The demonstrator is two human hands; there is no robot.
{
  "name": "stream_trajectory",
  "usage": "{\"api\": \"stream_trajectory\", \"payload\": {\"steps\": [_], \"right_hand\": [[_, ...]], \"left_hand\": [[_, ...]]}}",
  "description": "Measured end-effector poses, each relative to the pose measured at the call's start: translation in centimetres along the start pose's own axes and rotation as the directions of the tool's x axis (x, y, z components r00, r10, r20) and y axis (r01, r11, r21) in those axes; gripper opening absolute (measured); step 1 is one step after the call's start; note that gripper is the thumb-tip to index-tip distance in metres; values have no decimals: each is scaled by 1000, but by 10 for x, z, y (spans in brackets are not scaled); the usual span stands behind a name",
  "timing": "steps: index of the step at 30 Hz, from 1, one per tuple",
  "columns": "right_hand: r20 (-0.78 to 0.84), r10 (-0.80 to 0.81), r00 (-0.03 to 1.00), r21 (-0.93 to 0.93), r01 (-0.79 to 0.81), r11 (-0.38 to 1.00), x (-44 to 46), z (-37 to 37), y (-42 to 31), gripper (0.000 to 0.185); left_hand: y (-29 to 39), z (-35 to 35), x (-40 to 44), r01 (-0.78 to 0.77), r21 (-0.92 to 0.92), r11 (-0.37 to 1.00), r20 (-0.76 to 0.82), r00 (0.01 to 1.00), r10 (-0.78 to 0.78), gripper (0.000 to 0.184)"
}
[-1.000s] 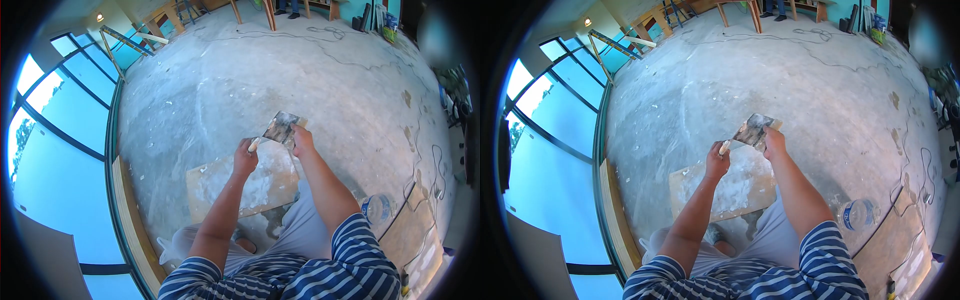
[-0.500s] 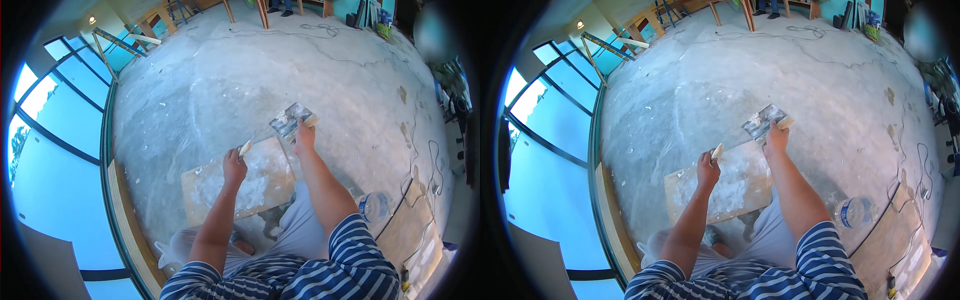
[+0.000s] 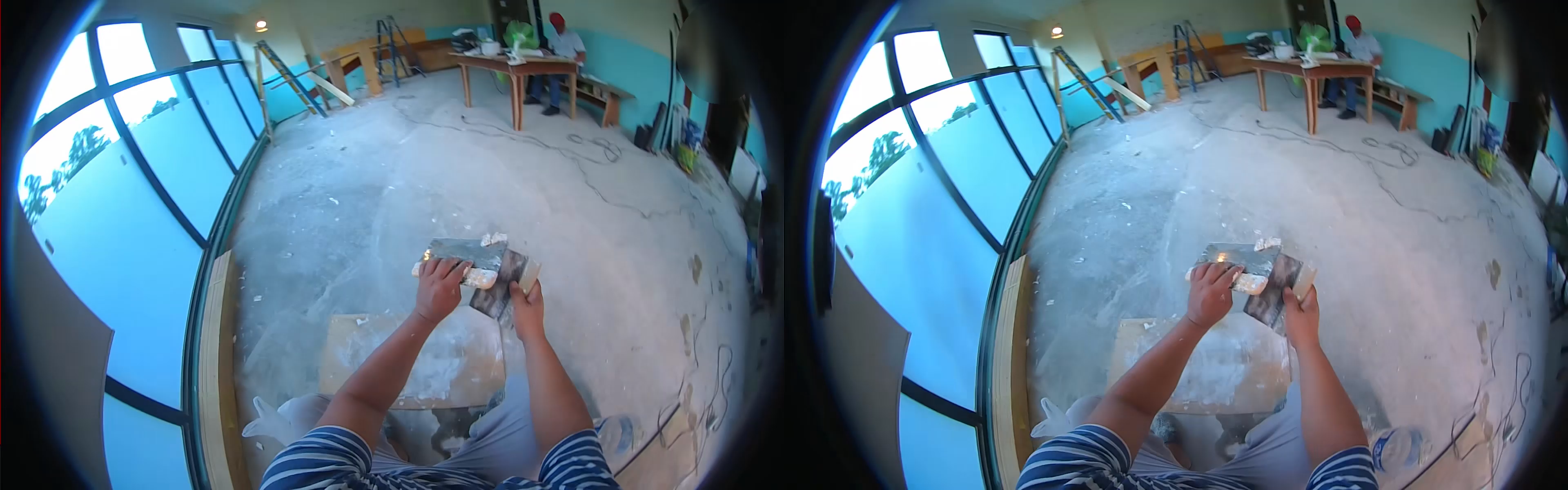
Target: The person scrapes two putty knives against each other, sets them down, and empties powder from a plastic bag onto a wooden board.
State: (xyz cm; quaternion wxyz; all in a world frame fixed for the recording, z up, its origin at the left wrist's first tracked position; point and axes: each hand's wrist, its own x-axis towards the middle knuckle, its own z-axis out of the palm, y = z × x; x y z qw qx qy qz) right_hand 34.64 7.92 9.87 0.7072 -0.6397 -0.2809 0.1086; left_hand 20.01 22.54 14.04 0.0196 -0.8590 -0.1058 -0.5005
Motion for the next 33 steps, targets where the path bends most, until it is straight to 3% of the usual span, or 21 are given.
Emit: {"api": "stream_trajectory", "payload": {"steps": [3, 4, 5, 6, 10, 12, 13, 14, 15, 16, 17, 18, 21, 22, 24, 25, 27, 30, 32, 33], "right_hand": [[7, 14, 1000, -90, -14, 996, 17, -5, 30, 37], [-8, 40, 999, -132, -40, 990, 18, -9, 32, 36], [-22, 68, 997, -177, -71, 982, 14, -11, 32, 34], [-31, 79, 996, -173, -83, 981, 12, -11, 31, 33], [-36, 148, 988, -217, -152, 964, 18, -18, 28, 36], [-15, 184, 983, -269, -181, 946, 17, -21, 29, 41], [-10, 189, 982, -287, -184, 940, 16, -20, 28, 43], [13, 215, 977, -231, -206, 951, 17, -19, 32, 43], [34, 236, 971, -172, -227, 959, 18, -17, 39, 43], [98, 329, 939, -33, -327, 944, 20, -15, 45, 44], [166, 403, 900, 103, -422, 901, 21, -13, 50, 46], [198, 416, 888, 124, -444, 888, 21, -11, 55, 46], [308, 426, 851, 221, -499, 838, 22, -6, 73, 49], [342, 412, 845, 279, -510, 814, 19, 0, 81, 50], [414, 467, 782, 271, -595, 756, 8, 5, 61, 53], [441, 473, 762, 283, -619, 733, 5, 6, 56, 53], [436, 519, 735, 252, -654, 714, 1, 10, 48, 53], [369, 554, 747, 190, -644, 741, -2, 16, 38, 55], [367, 520, 771, 190, -609, 770, -3, 14, 39, 61], [351, 529, 772, 175, -610, 773, -1, 14, 38, 59]], "left_hand": [[-55, -30, 5, 19, 168, 986, -41, 999, -12, 35], [-84, -39, -7, 121, 225, 967, 71, 988, -140, 31], [-121, -46, -25, 341, 492, 801, 389, 737, -553, 24], [-148, -68, -43, 402, 636, 658, 496, 440, -749, 21], [-217, -174, -138, 510, 710, 486, 241, 472, -848, 20], [-229, -235, -189, 583, 691, 428, 160, 454, -876, 23], [-206, -271, -191, 682, 655, 326, 73, 373, -925, 22], [-209, -301, -221, 677, 677, 290, -18, 409, -912, 21], [-206, -331, -236, 854, 489, 179, -56, 235, -970, 25], [-178, -353, -231, 923, 322, 209, -164, 272, -948, 28], [-184, -368, -256, 982, -55, 179, -197, 166, -966, 27], [-188, -385, -283, 894, -425, 139, -212, 50, -976, 27], [-148, -410, -327, 820, -561, 109, -262, -50, -964, 27], [-137, -416, -344, 880, -410, 239, -323, 105, -941, 29], [-108, -421, -357, 943, -233, 238, -347, 148, -926, 33], [-94, -422, -354, 965, -236, 118, -339, 33, -940, 35], [-82, -426, -365, 986, -122, 118, -388, 62, -919, 43], [-54, -439, -385, 952, 302, -55, -78, -33, -996, 50], [-27, -430, -415, 927, 376, -4, 258, -109, -960, 52], [-13, -415, -436, 880, 475, 10, 332, -168, -928, 51]]}}
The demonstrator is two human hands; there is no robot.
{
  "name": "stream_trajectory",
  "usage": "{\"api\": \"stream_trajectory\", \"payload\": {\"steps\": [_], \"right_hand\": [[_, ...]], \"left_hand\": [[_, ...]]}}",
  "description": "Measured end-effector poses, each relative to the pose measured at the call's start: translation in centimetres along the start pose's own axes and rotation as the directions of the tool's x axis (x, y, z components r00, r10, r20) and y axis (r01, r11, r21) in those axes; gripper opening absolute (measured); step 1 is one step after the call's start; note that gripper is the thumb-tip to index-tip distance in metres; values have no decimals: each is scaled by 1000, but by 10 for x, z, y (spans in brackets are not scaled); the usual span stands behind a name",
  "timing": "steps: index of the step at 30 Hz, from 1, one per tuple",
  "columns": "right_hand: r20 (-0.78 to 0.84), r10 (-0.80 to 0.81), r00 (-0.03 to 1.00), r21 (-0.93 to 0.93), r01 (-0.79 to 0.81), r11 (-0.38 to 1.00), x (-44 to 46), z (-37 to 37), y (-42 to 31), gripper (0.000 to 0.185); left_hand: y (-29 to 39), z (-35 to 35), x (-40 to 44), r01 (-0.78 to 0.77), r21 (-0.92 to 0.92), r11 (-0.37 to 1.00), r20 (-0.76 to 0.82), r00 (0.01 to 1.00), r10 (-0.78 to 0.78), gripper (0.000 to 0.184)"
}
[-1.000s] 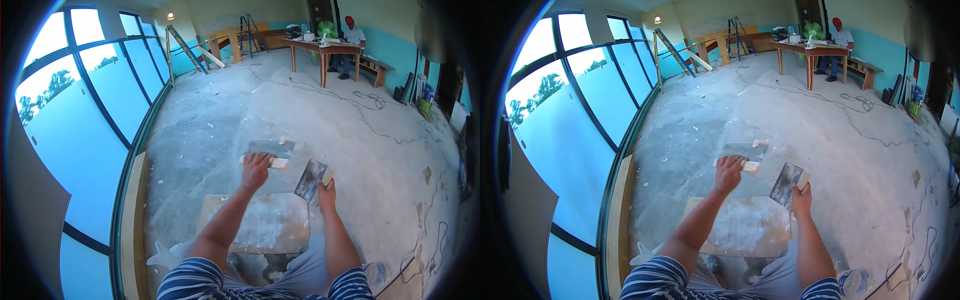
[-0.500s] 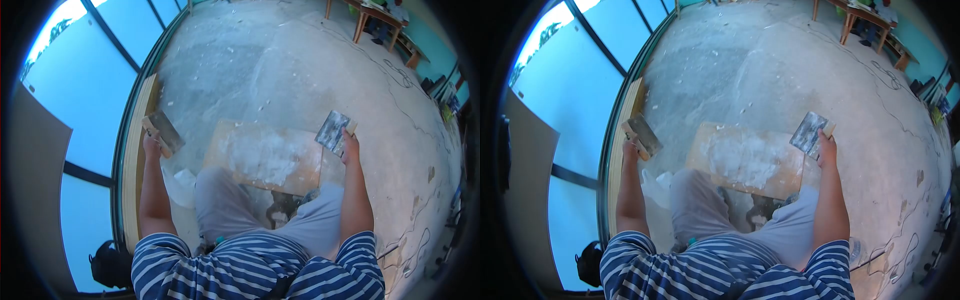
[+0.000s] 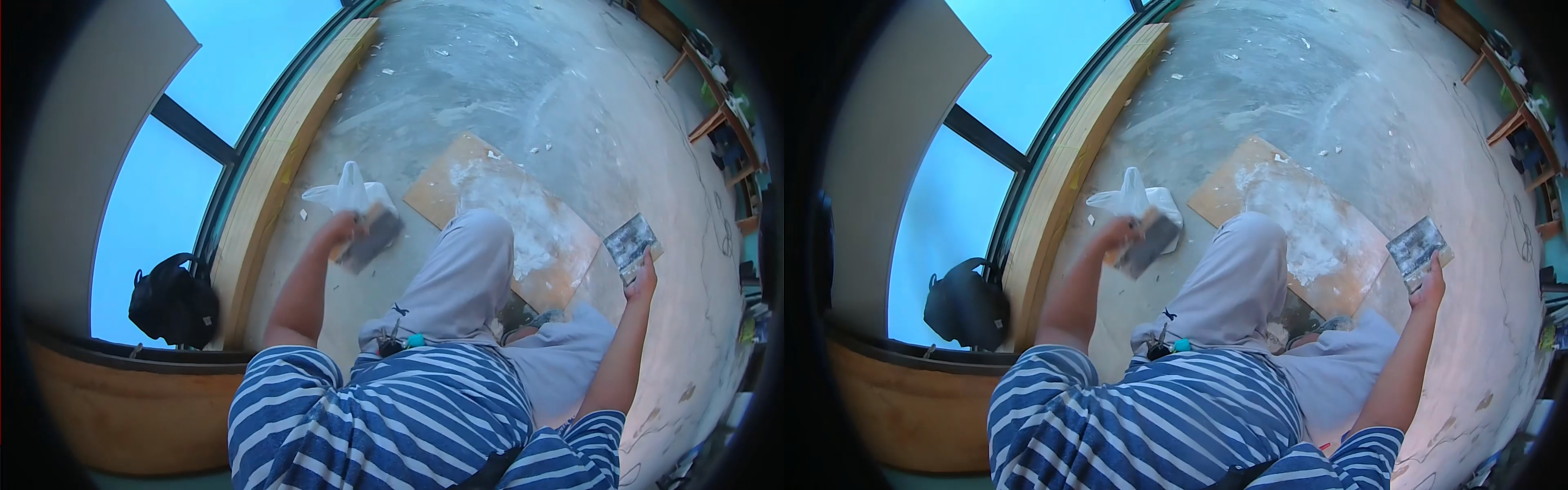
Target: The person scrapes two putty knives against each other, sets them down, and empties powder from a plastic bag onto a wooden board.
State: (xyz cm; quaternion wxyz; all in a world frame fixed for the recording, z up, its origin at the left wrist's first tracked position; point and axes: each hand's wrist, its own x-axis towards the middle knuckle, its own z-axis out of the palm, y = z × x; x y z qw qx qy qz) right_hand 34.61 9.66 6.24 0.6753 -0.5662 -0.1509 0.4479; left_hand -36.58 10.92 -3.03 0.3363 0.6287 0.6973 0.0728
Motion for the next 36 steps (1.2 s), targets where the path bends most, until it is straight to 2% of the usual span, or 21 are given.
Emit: {"api": "stream_trajectory", "payload": {"steps": [1, 2, 5, 7, 10, 13, 14, 15, 16, 18, 20, 23, 24, 26, 27, 30, 31, 32, 36], "right_hand": [[-20, 5, 1000, -13, -5, 1000, 0, 1, -1, 57], [-43, 9, 999, -25, -10, 1000, 1, 3, -2, 55], [-68, 25, 997, -70, -30, 997, 3, 3, -7, 57], [-82, 9, 997, -114, -18, 993, 9, -5, -9, 59], [-97, -5, 995, -167, -12, 986, 14, -9, -12, 59], [-102, -10, 995, -202, -11, 979, 16, -14, -14, 57], [-103, -10, 995, -213, -12, 977, 17, -15, -15, 57], [-99, -11, 995, -219, -11, 976, 17, -15, -15, 56], [-97, -14, 995, -222, -8, 975, 17, -14, -14, 55], [-100, -17, 995, -232, -7, 973, 18, -18, -15, 54], [-101, -14, 995, -243, -11, 970, 23, -21, -13, 53], [-111, -6, 994, -265, -24, 964, 21, -17, -14, 53], [-111, -18, 994, -259, -11, 966, 22, -16, -14, 52], [-104, -29, 994, -255, 2, 967, 24, -18, -11, 51], [-130, -23, 991, -270, -13, 963, 22, -18, -12, 51], [-166, -9, 986, -292, -41, 955, 22, -13, -14, 51], [-162, -10, 987, -288, -38, 957, 27, -18, -14, 51], [-161, -11, 987, -285, -36, 958, 30, -21, -12, 51], [-141, 10, 990, -280, -50, 959, 27, -16, -14, 52]], "left_hand": [[-18, 31, 0, 39, 120, 992, 112, 992, -52, 48], [-45, 69, 5, 42, 252, 967, 154, 985, -83, 44], [-98, 152, -7, 190, 212, 959, 285, 926, -247, 40], [-104, 185, -24, 384, 136, 913, 284, 868, -407, 37], [-128, 211, -8, 351, 280, 894, 435, 783, -444, 36], [-148, 205, 21, 180, 320, 930, 253, 930, -267, 49], [-132, 180, 31, 323, 149, 935, 3, 945, -327, 61], [-111, 150, 38, 360, -72, 930, -247, 897, -366, 75], [-96, 123, 51, 253, -258, 932, -451, 822, -348, 83], [-61, 82, 78, 265, -228, 937, -687, 638, -348, 95], [-37, 50, 99, 240, -123, 963, -751, 612, -248, 102], [-14, 26, 117, 236, -222, 946, -641, 696, -324, 105], [-26, 35, 131, 218, -163, 962, -679, 683, -270, 86], [-29, 35, 144, 227, 10, 974, -445, 873, -199, 64], [-33, 36, 144, 217, 96, 971, -305, 935, -179, 54], [-27, 69, 133, 62, 100, 993, -485, 874, -6, 35], [-11, 70, 112, 45, 71, 996, -450, 893, -8, 31], [-3, 78, 94, -25, 6, 1000, -515, 857, 25, 30], [20, 91, 26, 31, -132, 991, -461, 883, -88, 25]]}}
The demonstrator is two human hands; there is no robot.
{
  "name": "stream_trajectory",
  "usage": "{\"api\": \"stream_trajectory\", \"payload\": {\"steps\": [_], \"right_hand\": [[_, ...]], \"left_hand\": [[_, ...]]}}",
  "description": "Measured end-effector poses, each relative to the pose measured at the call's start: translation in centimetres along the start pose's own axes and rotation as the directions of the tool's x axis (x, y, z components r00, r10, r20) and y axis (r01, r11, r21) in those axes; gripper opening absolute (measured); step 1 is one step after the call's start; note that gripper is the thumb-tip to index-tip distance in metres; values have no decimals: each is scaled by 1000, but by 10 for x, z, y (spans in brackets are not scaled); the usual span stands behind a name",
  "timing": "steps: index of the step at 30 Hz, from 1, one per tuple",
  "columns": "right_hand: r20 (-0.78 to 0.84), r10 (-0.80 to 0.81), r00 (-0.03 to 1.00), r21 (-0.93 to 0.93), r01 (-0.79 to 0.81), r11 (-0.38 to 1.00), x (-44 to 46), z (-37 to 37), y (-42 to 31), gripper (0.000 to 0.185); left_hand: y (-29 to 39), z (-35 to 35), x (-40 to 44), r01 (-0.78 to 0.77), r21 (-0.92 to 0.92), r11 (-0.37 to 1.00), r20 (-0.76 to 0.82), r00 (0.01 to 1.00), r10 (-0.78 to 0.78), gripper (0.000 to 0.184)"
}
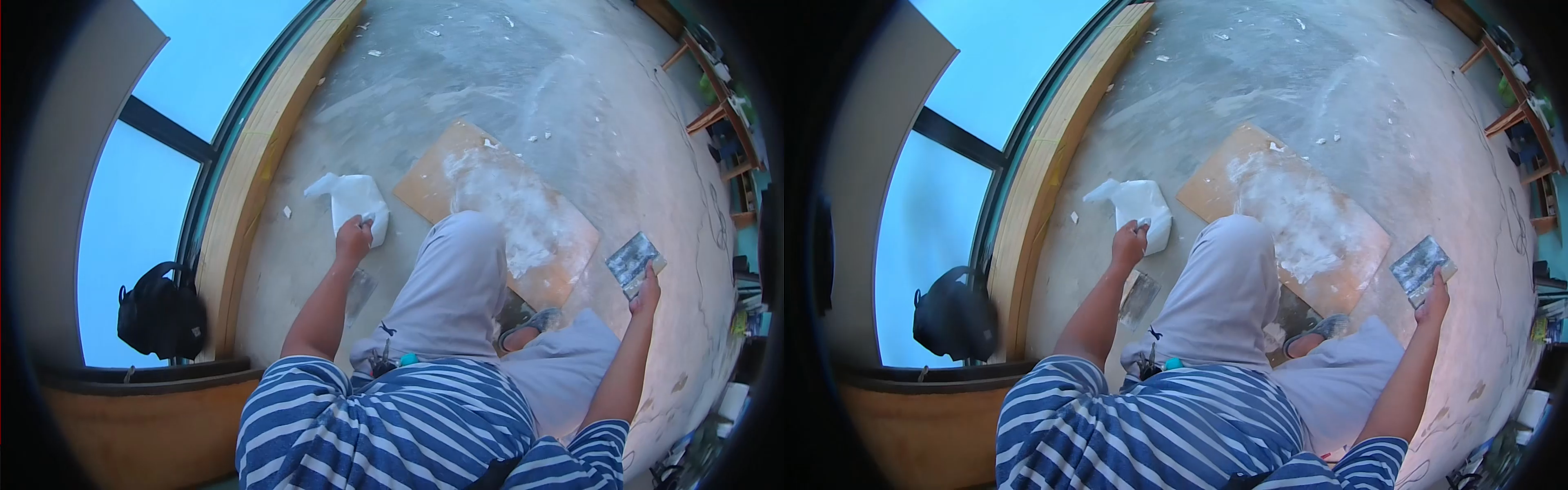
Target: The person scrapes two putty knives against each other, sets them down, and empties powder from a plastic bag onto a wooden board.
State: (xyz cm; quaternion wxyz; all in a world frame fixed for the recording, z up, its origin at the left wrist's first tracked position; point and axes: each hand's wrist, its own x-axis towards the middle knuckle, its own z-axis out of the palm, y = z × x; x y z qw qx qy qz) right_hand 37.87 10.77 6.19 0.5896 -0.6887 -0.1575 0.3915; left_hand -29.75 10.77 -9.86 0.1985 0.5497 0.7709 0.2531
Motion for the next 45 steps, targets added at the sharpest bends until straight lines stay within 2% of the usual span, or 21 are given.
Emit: {"api": "stream_trajectory", "payload": {"steps": [2, 5, 8, 11, 14, 17, 20, 23, 25, 26, 28, 30, 32, 35, 36, 38, 41, 42, 44, 45], "right_hand": [[31, -2, 1000, 16, 1, 1000, 4, -2, 2, 53], [90, -47, 995, 80, 40, 996, 3, -2, 7, 53], [76, -54, 996, 108, 46, 993, -19, 20, 2, 52], [219, -112, 969, 70, 99, 993, -39, 45, -7, 50], [310, -105, 945, 76, 86, 993, -63, 82, -14, 49], [376, -156, 913, 44, 151, 988, -90, 105, -29, 47], [412, -185, 892, -55, 227, 972, -91, 108, -38, 45], [419, -133, 898, -180, 226, 957, -71, 97, -35, 43], [379, -48, 924, -297, 171, 939, -34, 72, -11, 43], [300, -9, 954, -385, 130, 914, -24, 65, 3, 43], [148, 31, 989, -504, 48, 862, 6, 46, 43, 43], [40, 35, 999, -532, -8, 847, 31, 29, 89, 42], [-56, 52, 997, -574, -75, 815, 33, 23, 113, 39], [-177, 124, 976, -642, -210, 738, 34, 15, 144, 37], [-209, 152, 966, -653, -254, 714, 39, 10, 154, 37], [-281, 150, 948, -691, -308, 654, 65, -8, 181, 36], [-374, 124, 919, -721, -373, 584, 79, -20, 199, 33], [-401, 114, 909, -727, -391, 565, 84, -20, 200, 33], [-448, 90, 889, -700, -412, 584, 90, -25, 206, 34], [-474, 83, 877, -687, -427, 589, 97, -31, 208, 34]], "left_hand": [[9, -11, -23, 43, -36, 998, 7, 999, -43, 22], [22, -25, -48, -10, -153, 988, -41, 999, 4, 17], [5, -23, -66, -129, -205, 970, -80, 990, 115, 22], [6, -32, -88, -204, -228, 952, -26, 979, 204, 22], [-6, -33, -98, -249, -76, 965, 112, 960, 257, 27], [1, -36, -109, 34, -53, 998, 42, 999, -32, 66], [-9, -32, -92, 346, 31, 938, 46, 937, -348, 107], [-37, -17, -63, 492, 6, 871, 34, 870, -491, 123], [-61, 1, -50, 603, -43, 797, 47, 798, -601, 117], [-72, 12, -38, 645, -63, 762, 63, 764, -642, 114], [-101, 28, -26, 738, 2, 675, 466, 596, -653, 91], [-130, 57, -23, 798, 122, 591, 549, 442, -710, 66], [-126, 69, -29, 758, -48, 651, 432, 603, -670, 53], [-138, 83, -8, 686, -334, 647, 373, 726, -578, 52], [-124, 81, 0, 684, -498, 533, 419, 728, -542, 52], [-75, 60, 14, 633, -743, 218, 489, 736, -469, 51], [-47, 41, 52, 522, -682, 512, 421, 853, -307, 48], [-3, 22, 53, 597, -643, 480, 440, 800, -407, 42], [35, 6, 58, 440, -449, 778, 369, 884, -287, 39], [46, 4, 63, 431, -413, 803, 369, 885, -285, 39]]}}
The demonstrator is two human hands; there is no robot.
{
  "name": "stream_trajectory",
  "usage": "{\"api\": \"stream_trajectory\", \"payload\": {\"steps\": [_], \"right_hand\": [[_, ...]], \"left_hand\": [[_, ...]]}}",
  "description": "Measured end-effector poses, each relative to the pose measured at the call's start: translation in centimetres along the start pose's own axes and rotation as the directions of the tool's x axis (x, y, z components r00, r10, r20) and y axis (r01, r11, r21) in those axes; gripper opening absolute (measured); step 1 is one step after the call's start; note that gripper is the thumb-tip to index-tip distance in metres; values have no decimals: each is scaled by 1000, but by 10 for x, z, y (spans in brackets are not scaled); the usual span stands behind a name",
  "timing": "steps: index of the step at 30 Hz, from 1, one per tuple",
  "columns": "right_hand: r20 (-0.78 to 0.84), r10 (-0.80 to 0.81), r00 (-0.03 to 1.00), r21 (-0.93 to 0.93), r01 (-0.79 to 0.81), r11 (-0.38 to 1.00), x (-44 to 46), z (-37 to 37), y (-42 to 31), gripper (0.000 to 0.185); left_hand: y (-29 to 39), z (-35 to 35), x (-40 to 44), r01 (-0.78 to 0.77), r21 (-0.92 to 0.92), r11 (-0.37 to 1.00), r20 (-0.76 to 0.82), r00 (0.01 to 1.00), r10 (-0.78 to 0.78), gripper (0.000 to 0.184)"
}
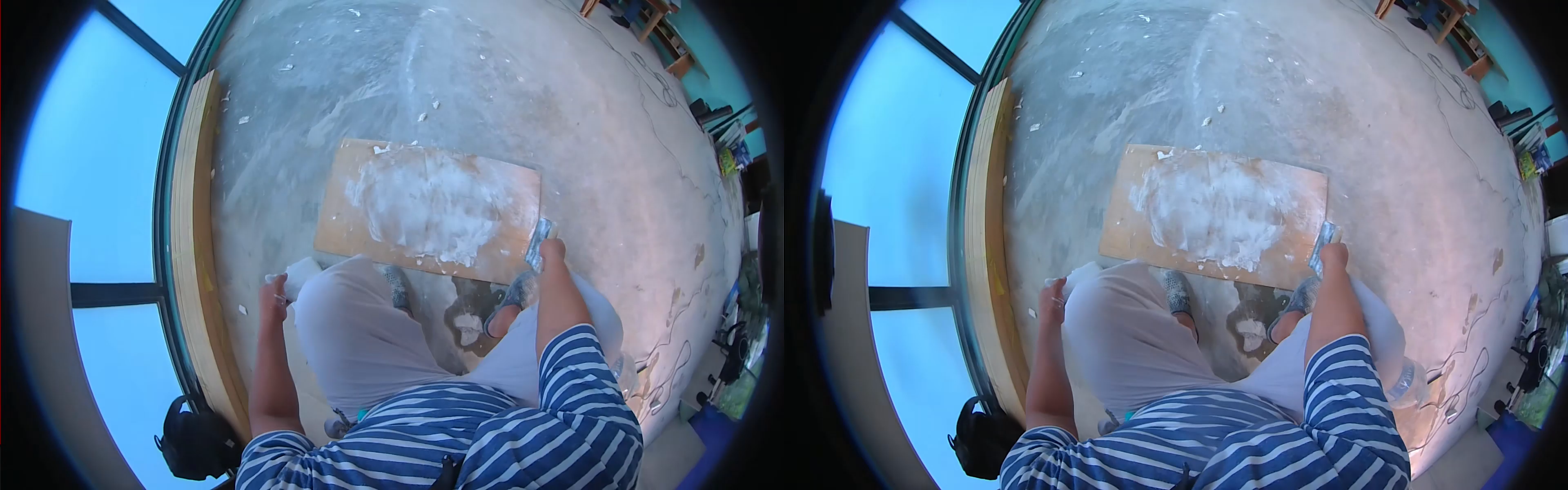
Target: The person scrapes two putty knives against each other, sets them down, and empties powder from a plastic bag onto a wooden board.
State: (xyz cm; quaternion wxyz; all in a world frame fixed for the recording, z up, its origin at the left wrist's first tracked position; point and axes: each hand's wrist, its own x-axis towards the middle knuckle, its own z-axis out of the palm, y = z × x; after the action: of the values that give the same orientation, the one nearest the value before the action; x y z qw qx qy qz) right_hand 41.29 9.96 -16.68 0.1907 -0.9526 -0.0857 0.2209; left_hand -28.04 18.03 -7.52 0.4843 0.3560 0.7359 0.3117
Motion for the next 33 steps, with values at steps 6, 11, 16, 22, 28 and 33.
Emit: {"api": "stream_trajectory", "payload": {"steps": [6, 11, 16, 22, 28, 33], "right_hand": [[-110, -55, 992, -346, 13, 938, -49, -23, -39, 64], [183, -732, 656, -156, 755, 637, -90, 52, -70, 98], [480, -808, 341, 56, 907, 416, -195, 78, -119, 131], [282, -866, 412, 54, 895, 443, -216, 57, -135, 136], [80, -899, 431, 5, 902, 433, -146, 48, -86, 87], [346, -792, 502, -147, 863, 483, -117, 67, -57, 29]], "left_hand": [[93, 29, -26, 15, -143, 990, 30, 999, -11, 36], [173, 82, -30, -155, 180, 971, 251, 962, 107, 29], [220, 153, -37, -406, 517, 754, 509, 854, 111, 32], [269, 239, -92, -635, 539, 553, 721, 688, 87, 35], [281, 319, -88, -757, 410, 509, 862, 505, 56, 32], [229, 391, -19, -752, 464, 468, 844, 535, 23, 43]]}}
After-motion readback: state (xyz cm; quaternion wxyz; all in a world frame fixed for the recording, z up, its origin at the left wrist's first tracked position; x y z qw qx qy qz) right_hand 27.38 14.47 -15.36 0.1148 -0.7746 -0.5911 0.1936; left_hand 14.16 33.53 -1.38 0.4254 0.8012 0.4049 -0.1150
